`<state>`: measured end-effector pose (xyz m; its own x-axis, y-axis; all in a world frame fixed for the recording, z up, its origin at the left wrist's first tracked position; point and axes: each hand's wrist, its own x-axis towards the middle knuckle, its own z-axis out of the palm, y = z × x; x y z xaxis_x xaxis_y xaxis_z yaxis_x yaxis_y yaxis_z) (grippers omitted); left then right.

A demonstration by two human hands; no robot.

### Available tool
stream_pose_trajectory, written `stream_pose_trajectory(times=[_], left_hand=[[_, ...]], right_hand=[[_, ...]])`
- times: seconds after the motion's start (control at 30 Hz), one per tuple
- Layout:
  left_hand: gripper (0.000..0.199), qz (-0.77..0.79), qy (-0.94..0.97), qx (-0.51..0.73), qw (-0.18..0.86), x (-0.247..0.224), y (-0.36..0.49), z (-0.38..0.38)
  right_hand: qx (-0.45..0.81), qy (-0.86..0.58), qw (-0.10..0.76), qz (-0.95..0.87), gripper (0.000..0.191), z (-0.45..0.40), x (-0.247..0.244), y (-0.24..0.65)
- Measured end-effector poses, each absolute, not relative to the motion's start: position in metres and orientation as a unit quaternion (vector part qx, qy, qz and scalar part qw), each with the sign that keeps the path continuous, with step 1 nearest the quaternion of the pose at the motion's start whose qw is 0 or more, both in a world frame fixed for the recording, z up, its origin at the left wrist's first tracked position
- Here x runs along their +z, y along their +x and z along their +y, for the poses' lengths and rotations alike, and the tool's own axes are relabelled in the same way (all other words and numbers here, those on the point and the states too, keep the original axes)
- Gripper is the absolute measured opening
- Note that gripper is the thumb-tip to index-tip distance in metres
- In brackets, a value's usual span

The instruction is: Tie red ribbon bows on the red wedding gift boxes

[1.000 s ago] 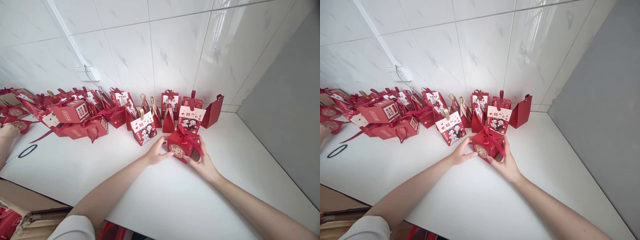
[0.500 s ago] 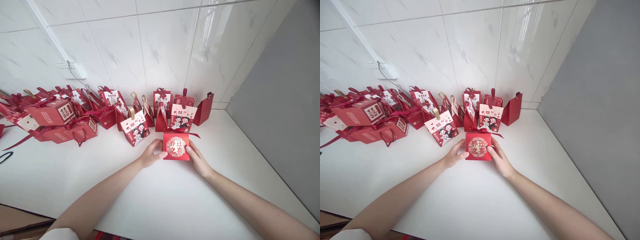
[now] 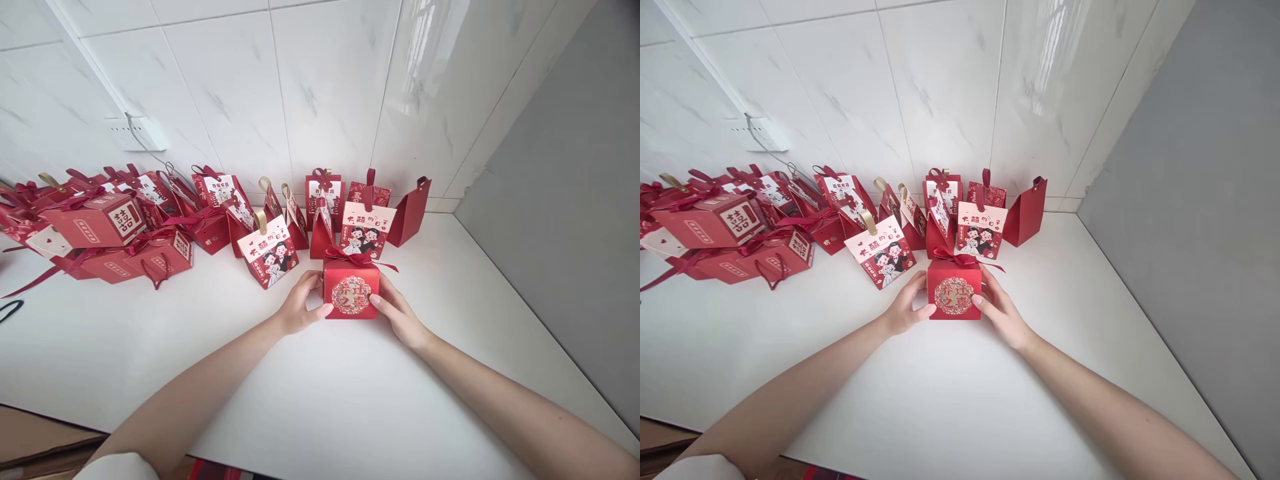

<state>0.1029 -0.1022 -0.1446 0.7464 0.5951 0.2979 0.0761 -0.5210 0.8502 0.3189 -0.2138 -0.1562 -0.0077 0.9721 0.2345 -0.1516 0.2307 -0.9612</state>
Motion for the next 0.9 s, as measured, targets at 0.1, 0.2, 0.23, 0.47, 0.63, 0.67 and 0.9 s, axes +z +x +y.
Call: stream_pose_trajectory(times=[0.1,0.2,0.23,0.47,0.63,0.67,0.9], left_hand=[[0.052,0.172,0.863,0.291,0.377,-0.142,0.102,-0.107],[0.06,0.145,0.884,0.31,0.319,-0.141,0.102,-0.11],[0.062,0.139,0.887,0.318,0.306,-0.142,0.102,-0.11],[0.059,0.125,0.895,0.35,0.247,-0.142,0.103,-0.108],[0.051,0.137,0.895,0.354,0.234,-0.142,0.101,-0.109],[0.05,0.138,0.895,0.354,0.234,-0.143,0.101,-0.109],[0.05,0.134,0.894,0.347,0.249,-0.146,0.1,-0.108]], right_hand=[[0.449,-0.395,0.584,-0.55,0.065,-0.216,-0.159,0.321],[0.396,-0.401,0.574,-0.594,0.069,-0.22,-0.162,0.325],[0.376,-0.403,0.571,-0.609,0.07,-0.22,-0.162,0.326],[0.271,-0.413,0.545,-0.678,0.07,-0.224,-0.161,0.327],[0.235,-0.427,0.532,-0.692,0.073,-0.225,-0.163,0.327],[0.228,-0.427,0.533,-0.694,0.072,-0.225,-0.164,0.327],[0.219,-0.408,0.557,-0.69,0.069,-0.224,-0.162,0.327]])
